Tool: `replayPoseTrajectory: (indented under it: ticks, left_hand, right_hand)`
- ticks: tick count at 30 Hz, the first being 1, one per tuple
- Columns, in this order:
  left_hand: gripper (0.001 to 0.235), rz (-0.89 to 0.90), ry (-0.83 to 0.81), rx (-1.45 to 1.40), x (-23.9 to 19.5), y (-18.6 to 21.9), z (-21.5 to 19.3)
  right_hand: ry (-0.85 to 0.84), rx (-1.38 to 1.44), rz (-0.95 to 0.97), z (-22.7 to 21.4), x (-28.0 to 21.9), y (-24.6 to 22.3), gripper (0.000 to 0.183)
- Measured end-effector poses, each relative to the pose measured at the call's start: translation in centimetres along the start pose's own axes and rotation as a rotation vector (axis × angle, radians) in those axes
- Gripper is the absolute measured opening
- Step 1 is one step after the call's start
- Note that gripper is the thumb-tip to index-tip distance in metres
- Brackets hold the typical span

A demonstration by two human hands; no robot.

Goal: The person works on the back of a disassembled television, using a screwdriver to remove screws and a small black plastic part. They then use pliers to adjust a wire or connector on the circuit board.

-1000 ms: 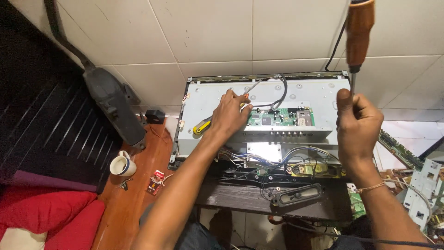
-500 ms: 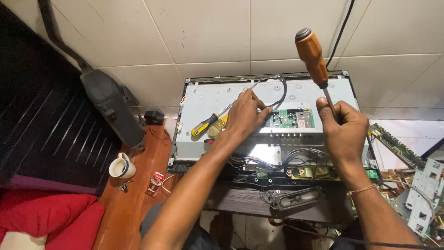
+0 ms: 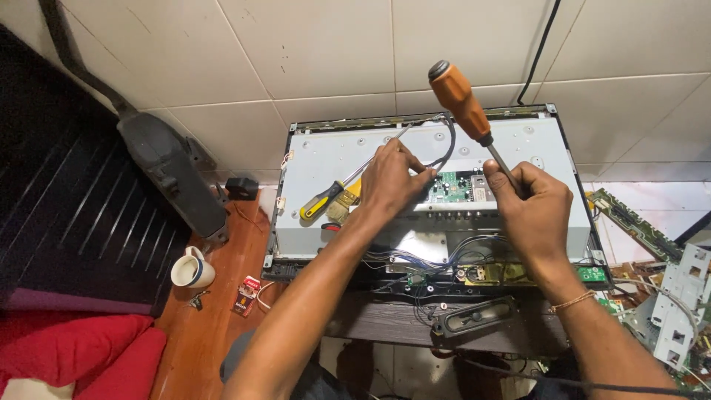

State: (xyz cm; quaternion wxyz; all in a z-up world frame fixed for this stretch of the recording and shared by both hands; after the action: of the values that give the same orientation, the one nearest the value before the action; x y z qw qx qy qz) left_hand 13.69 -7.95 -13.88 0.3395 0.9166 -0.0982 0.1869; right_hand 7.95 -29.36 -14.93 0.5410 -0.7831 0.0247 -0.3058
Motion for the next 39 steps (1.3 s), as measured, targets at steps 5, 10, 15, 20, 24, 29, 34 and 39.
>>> replayPoseTrajectory:
  ticks: [5,10,15,20,24,29,34,39]
  left_hand:
    - [0.011,-0.117,-0.008,-0.027,0.3,0.0,0.2]
    - [0.011,-0.197,0.002,-0.127,0.6,-0.9,0.5]
    - [0.01,-0.207,0.03,-0.194,0.7,-1.5,0.9]
    - [0.009,-0.238,0.043,-0.229,0.7,-1.7,1.0]
    - [0.009,-0.185,0.071,-0.295,0.7,0.5,-0.4]
    - [0.016,-0.288,0.103,-0.316,1.3,-1.1,-0.2]
    - [0.014,-0.293,0.098,-0.324,1.9,-2.1,-0.2]
    - [0.017,-0.266,0.086,-0.219,2.1,-2.0,-1.6]
  right_hand:
    - [-0.007,-0.009,0.001,0.1,0.0,0.5,0.05]
    - [-0.006,-0.013,0.01,0.2,0.1,0.8,0.05]
    - [-0.024,-0.017,0.021,0.3,0.1,0.8,0.048]
    - [-0.039,-0.014,0.022,0.5,-0.1,0.9,0.047]
    - [-0.049,-0.02,0.019,0.5,0.0,0.8,0.047]
    - [-0.049,-0.038,0.016,0.5,0.2,1.1,0.046]
    - [-0.067,-0.041,0.05,0.4,0.4,1.5,0.046]
    - [-0.085,-0.072,0.05,0.2,0.6,1.5,0.046]
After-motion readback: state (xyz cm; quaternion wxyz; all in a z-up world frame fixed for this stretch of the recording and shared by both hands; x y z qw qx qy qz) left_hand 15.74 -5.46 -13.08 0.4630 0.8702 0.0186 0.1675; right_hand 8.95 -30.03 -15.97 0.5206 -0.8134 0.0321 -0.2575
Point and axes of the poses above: each hand's wrist, its own x-axis towards the middle knuckle, its own z-axis out of the palm, y = z × x, the point moved 2 cm from there along x, towards the middle knuckle, and after that the axes turned 10 degrees about y, right-handed, at the moved point
